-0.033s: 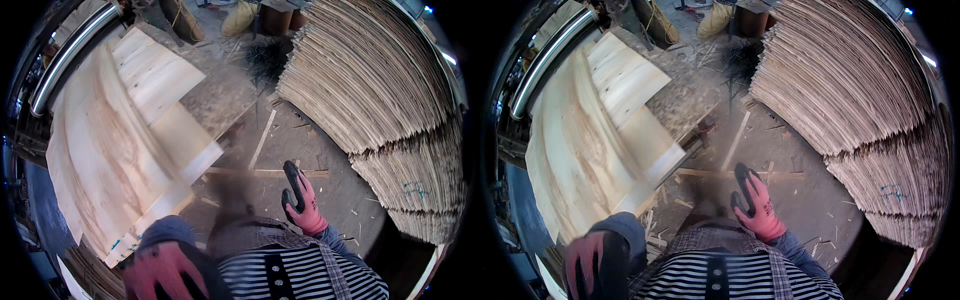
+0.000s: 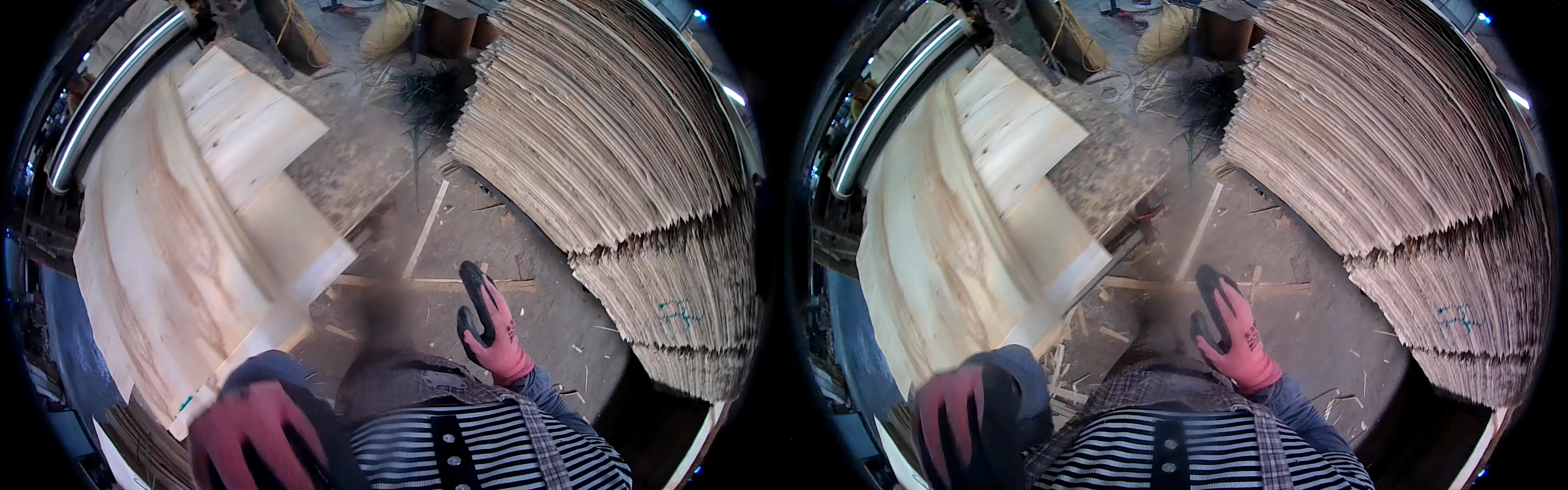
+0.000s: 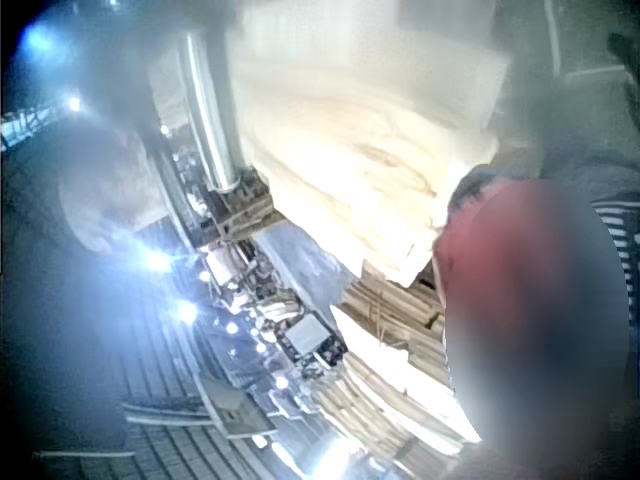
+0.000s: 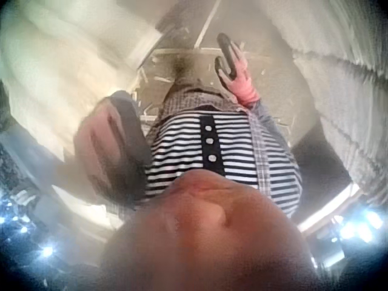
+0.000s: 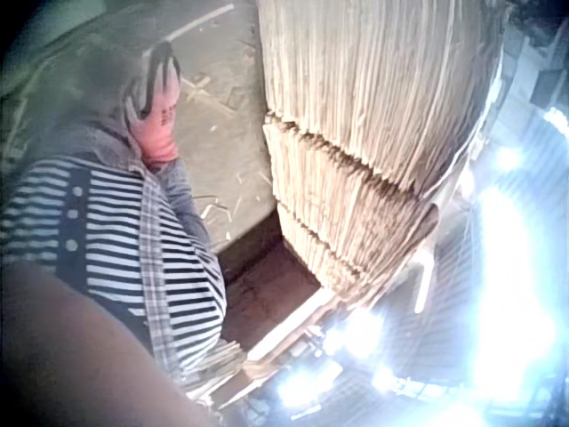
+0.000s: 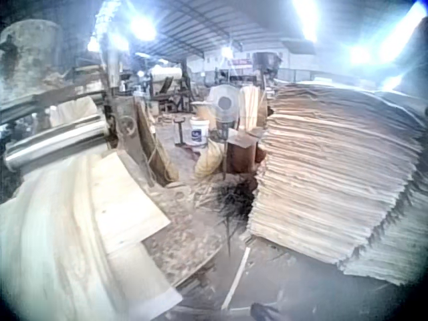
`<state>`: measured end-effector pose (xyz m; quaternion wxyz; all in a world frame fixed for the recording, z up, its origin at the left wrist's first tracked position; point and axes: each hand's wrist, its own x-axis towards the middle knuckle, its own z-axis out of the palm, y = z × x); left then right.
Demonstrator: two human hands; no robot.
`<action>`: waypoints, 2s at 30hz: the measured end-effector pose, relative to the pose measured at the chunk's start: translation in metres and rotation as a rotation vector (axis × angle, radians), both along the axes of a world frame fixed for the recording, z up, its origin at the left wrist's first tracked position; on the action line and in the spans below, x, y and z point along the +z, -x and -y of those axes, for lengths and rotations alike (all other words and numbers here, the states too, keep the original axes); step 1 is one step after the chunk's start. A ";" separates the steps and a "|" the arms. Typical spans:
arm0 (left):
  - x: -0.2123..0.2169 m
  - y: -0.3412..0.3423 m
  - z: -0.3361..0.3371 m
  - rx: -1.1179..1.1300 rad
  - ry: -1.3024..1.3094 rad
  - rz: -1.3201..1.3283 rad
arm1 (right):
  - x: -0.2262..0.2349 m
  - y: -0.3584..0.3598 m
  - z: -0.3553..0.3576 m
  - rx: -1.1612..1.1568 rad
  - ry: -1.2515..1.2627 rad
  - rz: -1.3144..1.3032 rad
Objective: The person feeds large, thin wood veneer sheets into a roller machine, then stacks the processed sheets on a pile. The person uses a long metal rod to adjust the roller mechanism and continues stacking the veneers.
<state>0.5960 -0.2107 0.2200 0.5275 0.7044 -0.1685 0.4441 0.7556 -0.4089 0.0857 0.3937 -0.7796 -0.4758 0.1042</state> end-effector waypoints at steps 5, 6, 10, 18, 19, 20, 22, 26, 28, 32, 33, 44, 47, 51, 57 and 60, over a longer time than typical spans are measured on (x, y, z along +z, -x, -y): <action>-0.044 -0.141 -0.075 0.106 0.221 -0.328 | 0.034 -0.131 -0.012 -0.050 -0.092 -0.134; -0.054 -0.166 -0.100 0.121 0.279 -0.496 | 0.060 -0.158 -0.016 0.014 -0.151 -0.156; -0.142 -0.239 -0.203 0.376 0.184 -0.836 | 0.163 -0.254 -0.061 0.385 -0.204 -0.008; -0.199 -0.384 -0.326 0.907 0.025 -1.006 | 0.196 -0.411 -0.169 0.609 -0.452 0.026; -0.193 -0.400 -0.332 0.953 0.021 -0.994 | 0.198 -0.422 -0.187 0.595 -0.476 0.025; -0.184 -0.409 -0.339 1.026 0.031 -0.971 | 0.200 -0.434 -0.214 0.607 -0.516 0.019; -0.192 -0.422 -0.364 1.208 -0.008 -0.943 | 0.197 -0.453 -0.253 0.622 -0.572 -0.008; -0.227 -0.379 -0.396 1.523 0.058 -1.109 | 0.128 -0.461 -0.377 0.638 -0.603 -0.231; -0.211 -0.410 -0.427 1.577 -0.036 -1.118 | 0.104 -0.471 -0.426 0.555 -0.632 -0.010; -0.235 -0.424 -0.492 1.849 0.116 -1.287 | 0.089 -0.455 -0.545 0.696 -0.518 -0.115; -0.226 -0.431 -0.511 1.859 0.210 -1.288 | 0.083 -0.452 -0.570 0.710 -0.491 -0.148; -0.141 -0.429 -0.429 1.194 0.981 -0.713 | 0.106 -0.439 -0.872 0.861 -0.102 -1.259; -0.135 -0.444 -0.417 1.257 0.936 -0.649 | 0.168 -0.412 -0.928 1.130 -0.131 -1.552; -0.165 -0.471 -0.433 1.473 1.144 -0.700 | 0.162 -0.389 -0.972 1.104 -0.192 -1.577; -0.266 -0.499 -0.452 1.715 1.034 -0.537 | 0.136 -0.362 -0.982 1.252 0.011 -1.633; -0.239 -0.518 -0.461 1.757 1.265 -0.282 | 0.136 -0.354 -0.931 1.229 0.215 -1.642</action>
